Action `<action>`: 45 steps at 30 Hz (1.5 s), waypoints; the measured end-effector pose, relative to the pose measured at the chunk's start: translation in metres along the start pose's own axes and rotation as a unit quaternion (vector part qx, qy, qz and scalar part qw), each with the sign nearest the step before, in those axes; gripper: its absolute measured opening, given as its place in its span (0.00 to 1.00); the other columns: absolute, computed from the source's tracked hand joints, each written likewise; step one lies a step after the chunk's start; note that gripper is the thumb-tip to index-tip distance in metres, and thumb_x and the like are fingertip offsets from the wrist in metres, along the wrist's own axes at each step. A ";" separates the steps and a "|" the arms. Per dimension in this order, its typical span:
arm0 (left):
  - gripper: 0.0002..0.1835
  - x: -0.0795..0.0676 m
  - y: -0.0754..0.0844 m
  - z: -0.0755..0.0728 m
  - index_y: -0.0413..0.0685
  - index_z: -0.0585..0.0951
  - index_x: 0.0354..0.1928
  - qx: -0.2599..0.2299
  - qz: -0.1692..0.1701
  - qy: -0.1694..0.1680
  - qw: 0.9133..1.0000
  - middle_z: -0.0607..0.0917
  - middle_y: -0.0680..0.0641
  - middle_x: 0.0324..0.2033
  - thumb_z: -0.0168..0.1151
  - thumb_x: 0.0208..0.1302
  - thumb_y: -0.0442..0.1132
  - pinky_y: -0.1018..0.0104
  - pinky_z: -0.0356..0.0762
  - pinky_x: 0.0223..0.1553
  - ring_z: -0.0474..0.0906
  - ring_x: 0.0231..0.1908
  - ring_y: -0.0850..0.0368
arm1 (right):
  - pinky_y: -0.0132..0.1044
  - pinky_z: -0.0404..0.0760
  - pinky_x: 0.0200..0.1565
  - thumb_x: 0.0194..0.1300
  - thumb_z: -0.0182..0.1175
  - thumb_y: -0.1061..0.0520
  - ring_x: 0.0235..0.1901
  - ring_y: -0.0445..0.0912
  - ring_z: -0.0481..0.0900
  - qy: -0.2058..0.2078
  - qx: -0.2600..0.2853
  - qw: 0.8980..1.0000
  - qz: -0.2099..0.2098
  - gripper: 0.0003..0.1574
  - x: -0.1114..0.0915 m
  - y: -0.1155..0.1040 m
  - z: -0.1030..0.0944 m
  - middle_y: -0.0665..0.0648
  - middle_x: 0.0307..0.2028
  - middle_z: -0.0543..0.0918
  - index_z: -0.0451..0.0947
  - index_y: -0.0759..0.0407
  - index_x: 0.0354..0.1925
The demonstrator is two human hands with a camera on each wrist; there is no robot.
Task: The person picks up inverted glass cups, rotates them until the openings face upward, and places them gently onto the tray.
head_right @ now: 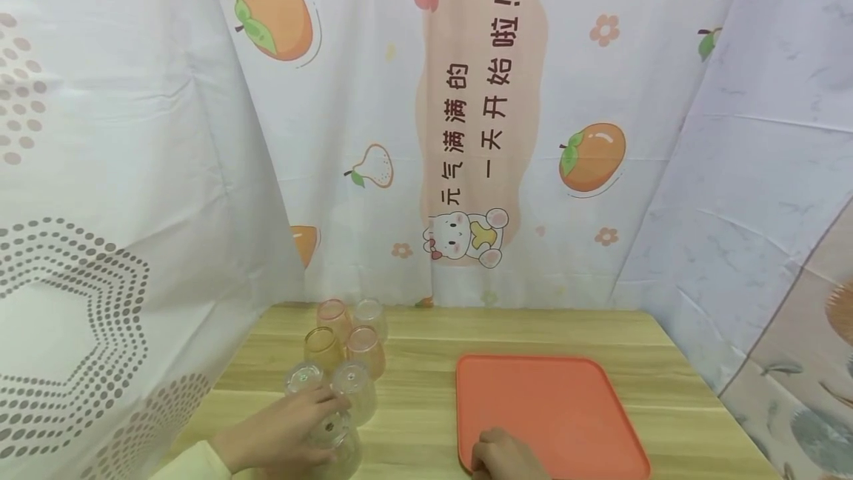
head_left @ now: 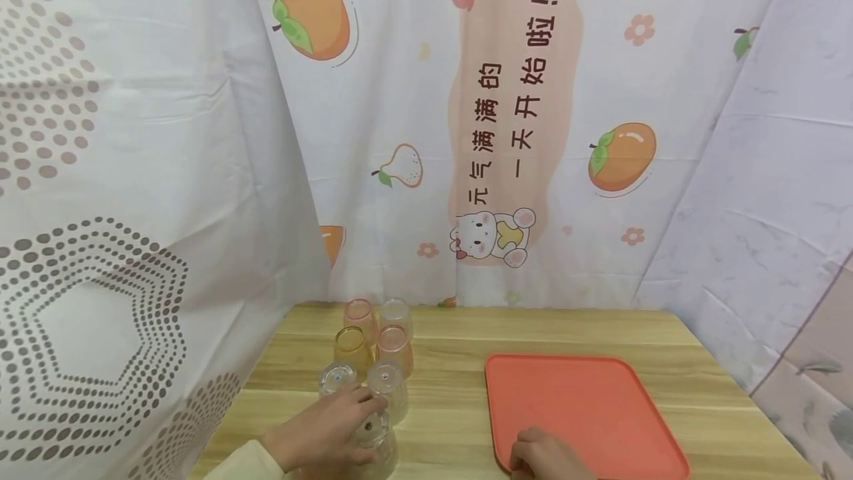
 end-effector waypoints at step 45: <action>0.31 -0.005 -0.017 0.001 0.55 0.76 0.52 -0.163 -0.115 0.113 0.973 0.78 0.59 0.45 0.66 0.51 0.65 0.64 0.78 0.40 0.76 0.43 0.62 | 0.27 0.67 0.24 0.51 0.68 0.56 0.24 0.30 0.62 -0.009 -0.006 1.000 0.003 0.08 0.004 -0.005 -0.003 0.35 0.22 0.67 0.77 0.47 0.21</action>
Point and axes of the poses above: each hand's wrist, its own x-axis towards the middle knuckle, its own z-axis out of the palm, y = z × x, the point moved 10 cm from there along x, towards the middle knuckle
